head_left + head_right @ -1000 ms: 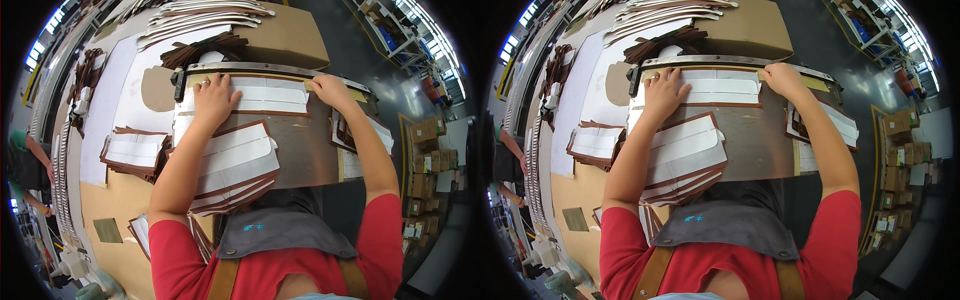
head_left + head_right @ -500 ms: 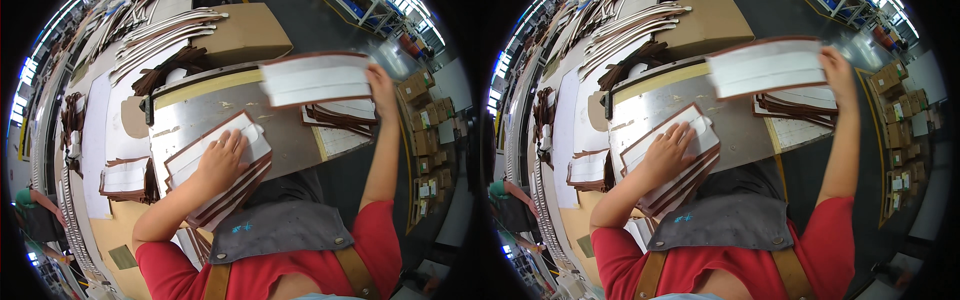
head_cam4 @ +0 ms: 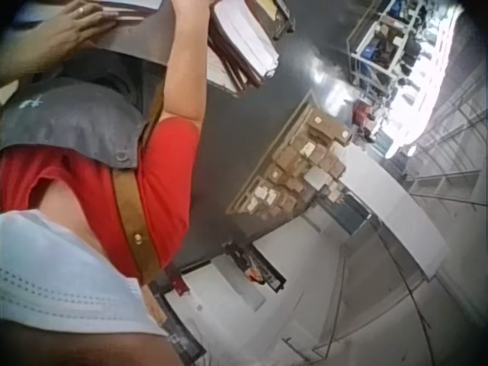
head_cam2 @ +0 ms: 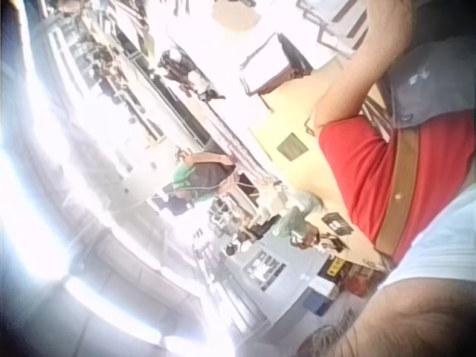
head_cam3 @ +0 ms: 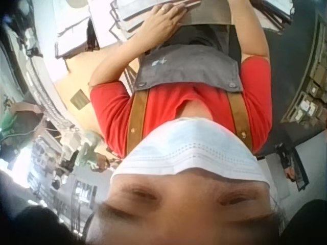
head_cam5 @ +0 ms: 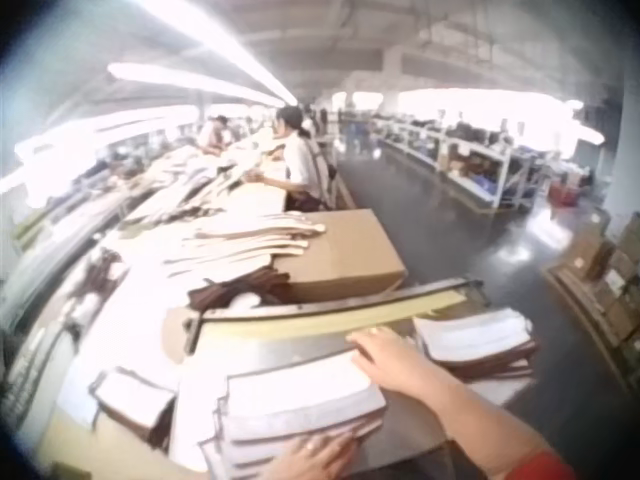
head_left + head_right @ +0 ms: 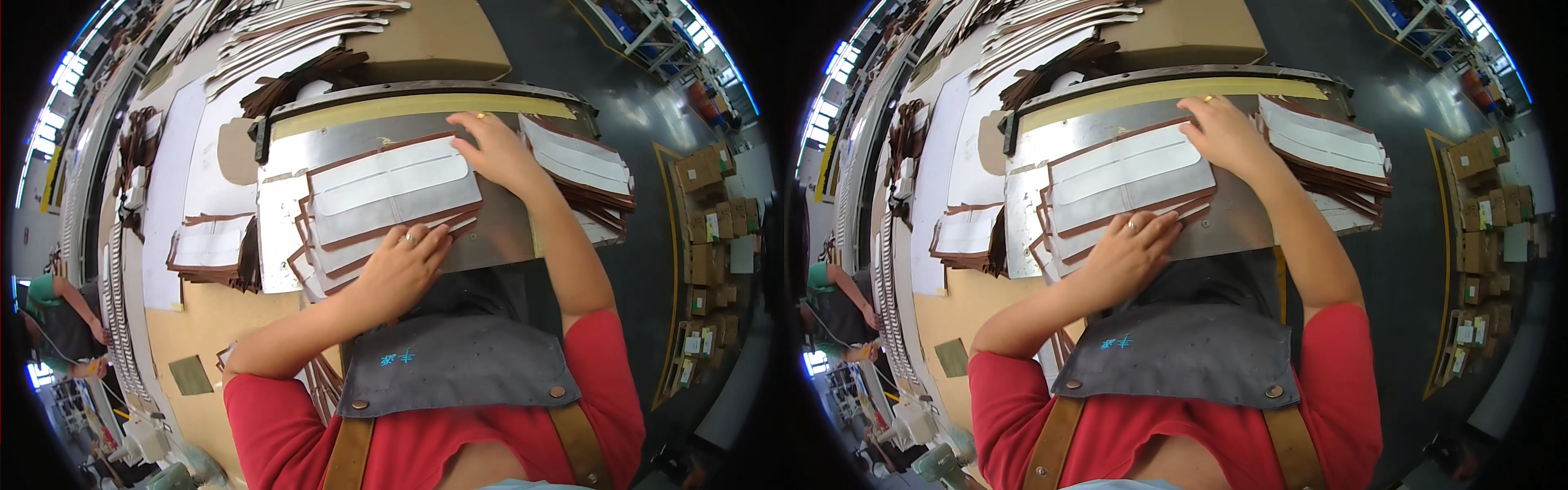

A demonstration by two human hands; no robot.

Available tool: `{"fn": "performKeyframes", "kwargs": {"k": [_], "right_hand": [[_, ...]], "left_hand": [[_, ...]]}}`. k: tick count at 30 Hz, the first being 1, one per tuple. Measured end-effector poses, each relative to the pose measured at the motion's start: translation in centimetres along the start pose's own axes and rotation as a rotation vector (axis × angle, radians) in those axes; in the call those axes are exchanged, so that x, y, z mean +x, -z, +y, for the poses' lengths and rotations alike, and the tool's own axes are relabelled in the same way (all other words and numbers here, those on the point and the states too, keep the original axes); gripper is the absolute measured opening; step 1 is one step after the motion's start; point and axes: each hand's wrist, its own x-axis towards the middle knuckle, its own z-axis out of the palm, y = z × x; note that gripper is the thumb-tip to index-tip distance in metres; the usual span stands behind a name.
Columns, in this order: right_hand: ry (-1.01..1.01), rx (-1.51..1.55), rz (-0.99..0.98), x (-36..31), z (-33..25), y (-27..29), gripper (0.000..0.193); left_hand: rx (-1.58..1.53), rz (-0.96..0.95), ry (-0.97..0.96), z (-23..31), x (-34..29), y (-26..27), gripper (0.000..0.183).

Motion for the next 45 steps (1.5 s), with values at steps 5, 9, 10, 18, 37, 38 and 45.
{"fn": "performKeyframes", "kwargs": {"k": [5, 9, 10, 18, 37, 38, 45], "right_hand": [[-0.372, 0.194, -0.442, 4.4, 0.5, -3.0, 0.016], [-0.117, 0.112, -0.408, 4.4, 1.0, -3.1, 0.009], [0.031, 0.056, -0.318, 4.0, 1.9, -3.6, 0.008], [-0.16, 0.037, -0.103, 6.6, 0.2, -3.1, 0.007], [-0.104, -0.279, 0.281, 6.7, 3.2, -7.1, 0.009], [-0.037, -0.277, 0.266, 6.7, 2.7, -6.8, 0.01], [0.089, -0.213, -0.091, 4.2, 0.8, -6.5, 0.033]], "left_hand": [[-0.013, 0.125, 0.039, -0.3, -2.7, -1.5, 0.045], [-0.078, 0.142, 0.006, -2.0, -3.7, -1.2, 0.043], [-0.065, 0.144, -0.009, -2.5, -3.8, -1.3, 0.043], [-0.217, 0.143, -0.037, -3.7, -5.2, -1.3, 0.041], [0.183, 0.33, 0.587, -16.3, 3.6, -1.7, 0.043], [0.169, 0.333, 0.595, -16.3, 3.5, -1.6, 0.042], [0.13, 0.248, 0.61, -16.8, 3.3, -1.6, 0.045]]}}
